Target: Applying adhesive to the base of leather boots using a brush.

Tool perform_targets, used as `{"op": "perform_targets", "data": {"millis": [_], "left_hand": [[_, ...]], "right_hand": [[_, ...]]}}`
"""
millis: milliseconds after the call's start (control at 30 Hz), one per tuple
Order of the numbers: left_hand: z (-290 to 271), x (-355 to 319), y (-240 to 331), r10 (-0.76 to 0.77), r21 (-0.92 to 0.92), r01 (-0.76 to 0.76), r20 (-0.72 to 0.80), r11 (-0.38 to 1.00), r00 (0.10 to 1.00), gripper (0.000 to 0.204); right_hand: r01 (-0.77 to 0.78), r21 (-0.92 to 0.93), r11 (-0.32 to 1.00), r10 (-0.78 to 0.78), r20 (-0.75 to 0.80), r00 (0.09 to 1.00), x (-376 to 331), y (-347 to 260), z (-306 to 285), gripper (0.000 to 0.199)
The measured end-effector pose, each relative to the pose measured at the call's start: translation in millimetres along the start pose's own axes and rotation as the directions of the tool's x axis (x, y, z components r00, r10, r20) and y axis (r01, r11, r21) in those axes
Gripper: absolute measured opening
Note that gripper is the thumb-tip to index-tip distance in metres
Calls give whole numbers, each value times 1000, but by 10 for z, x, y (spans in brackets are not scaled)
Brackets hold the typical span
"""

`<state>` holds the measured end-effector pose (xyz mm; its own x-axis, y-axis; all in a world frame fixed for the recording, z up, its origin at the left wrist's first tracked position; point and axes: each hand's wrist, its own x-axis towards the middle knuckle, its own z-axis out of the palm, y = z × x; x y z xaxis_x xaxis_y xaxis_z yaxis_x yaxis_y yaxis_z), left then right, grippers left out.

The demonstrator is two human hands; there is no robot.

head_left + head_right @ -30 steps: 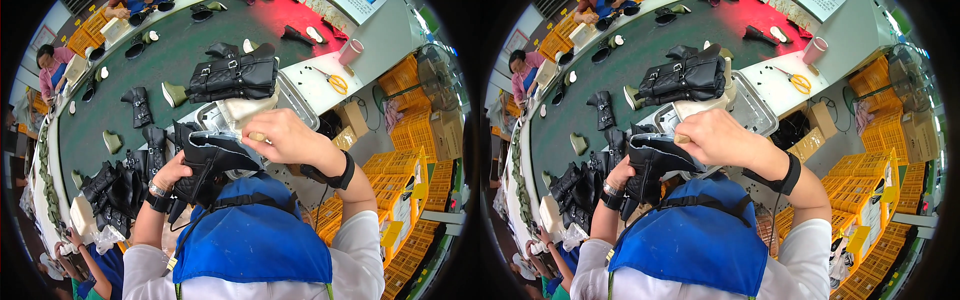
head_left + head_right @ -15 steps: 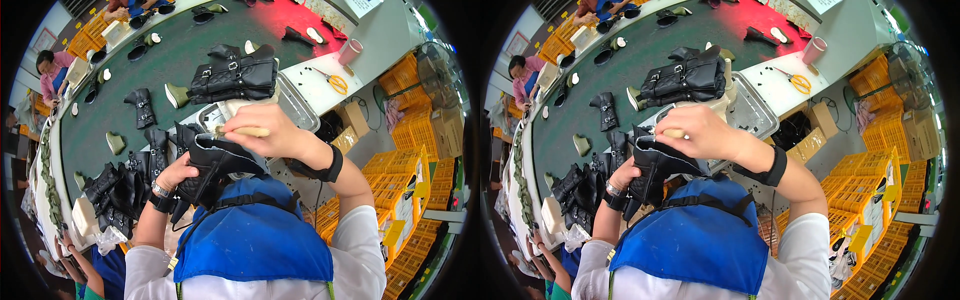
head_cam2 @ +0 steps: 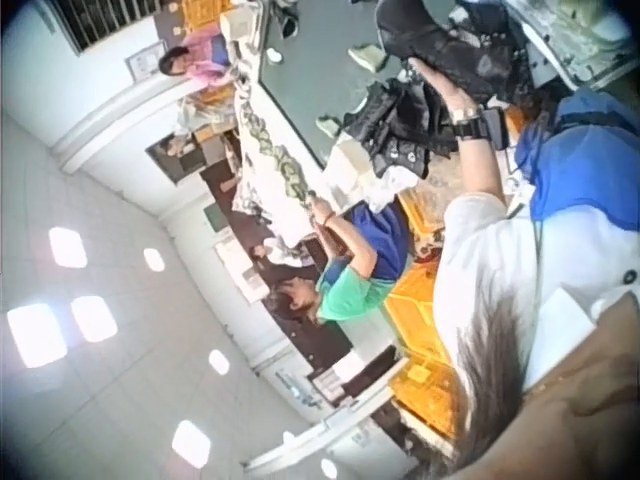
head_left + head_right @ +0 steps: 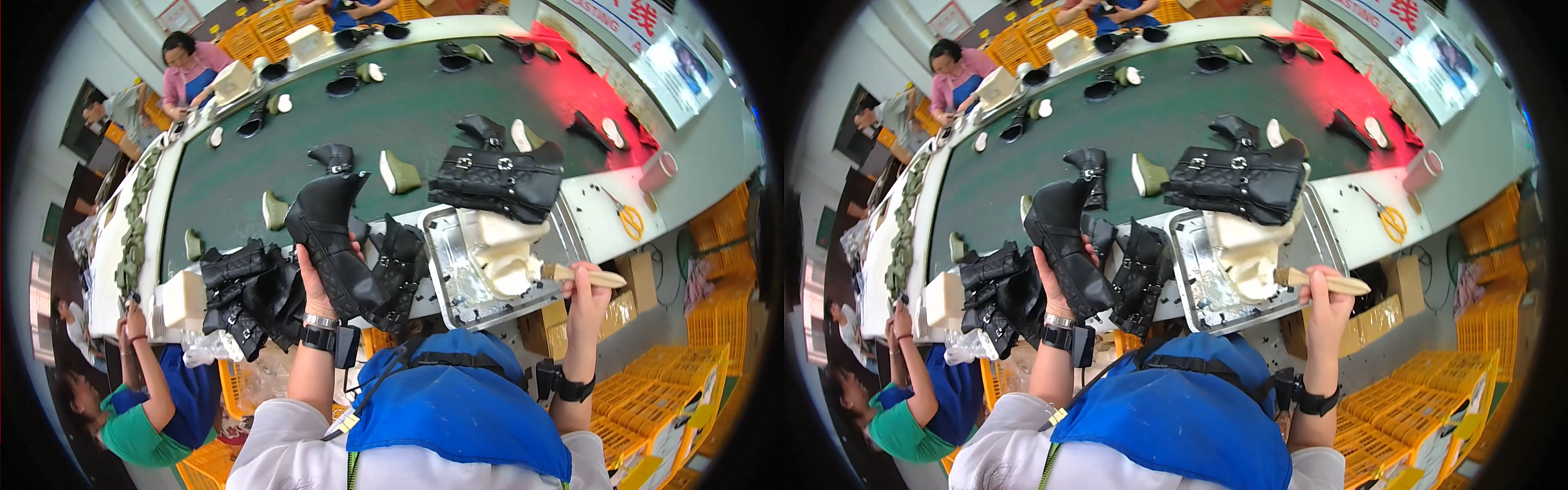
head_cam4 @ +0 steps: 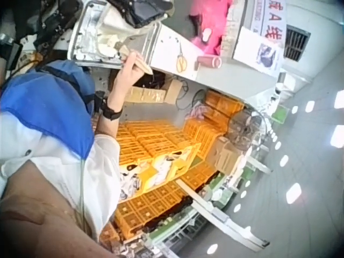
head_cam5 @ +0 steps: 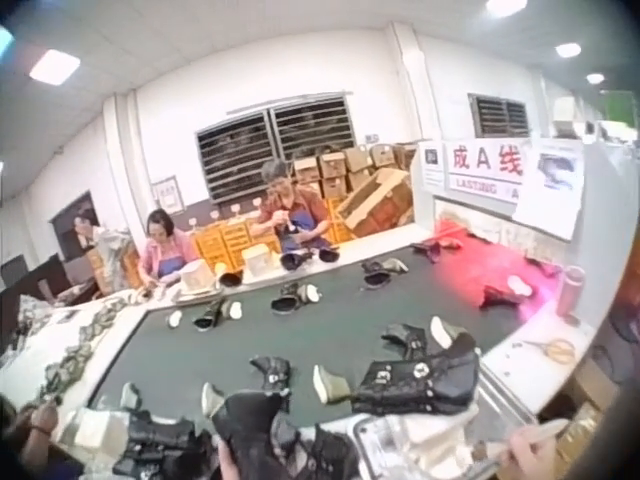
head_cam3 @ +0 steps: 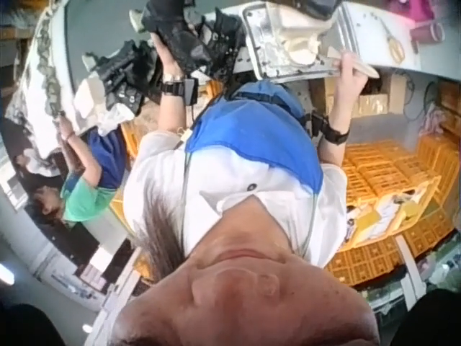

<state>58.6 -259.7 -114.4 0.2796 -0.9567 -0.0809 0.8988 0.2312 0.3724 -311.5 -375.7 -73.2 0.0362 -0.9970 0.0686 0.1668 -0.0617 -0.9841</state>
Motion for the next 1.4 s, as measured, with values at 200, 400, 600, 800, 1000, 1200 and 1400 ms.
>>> {"op": "perform_targets", "data": {"millis": [200,400,600,800,1000,1200,1400], "left_hand": [[2,-31,549,173,721,54,-237,691,956,48],[299,-139,666,126,989,85,-100,118,987,68],[219,-105,635,464,366,-433,4,824,886,48],[344,-67,491,476,11,-476,-14,880,879,60],[159,-114,557,437,149,-434,18,888,899,46],[112,9,693,484,78,-482,-11,873,875,51],[37,156,941,465,27,-468,-179,883,867,50]], "right_hand": [[10,-163,986,11,127,992,-9,47,68,14],[85,-192,978,-36,245,969,91,76,284,18],[123,-110,986,-66,417,906,176,34,496,19],[162,-87,983,-97,501,860,128,-8,738,21],[145,-112,983,-69,509,858,155,42,759,22],[179,-165,970,-76,495,866,178,147,622,22],[257,-449,856,-20,468,884,138,355,325,21]]}}
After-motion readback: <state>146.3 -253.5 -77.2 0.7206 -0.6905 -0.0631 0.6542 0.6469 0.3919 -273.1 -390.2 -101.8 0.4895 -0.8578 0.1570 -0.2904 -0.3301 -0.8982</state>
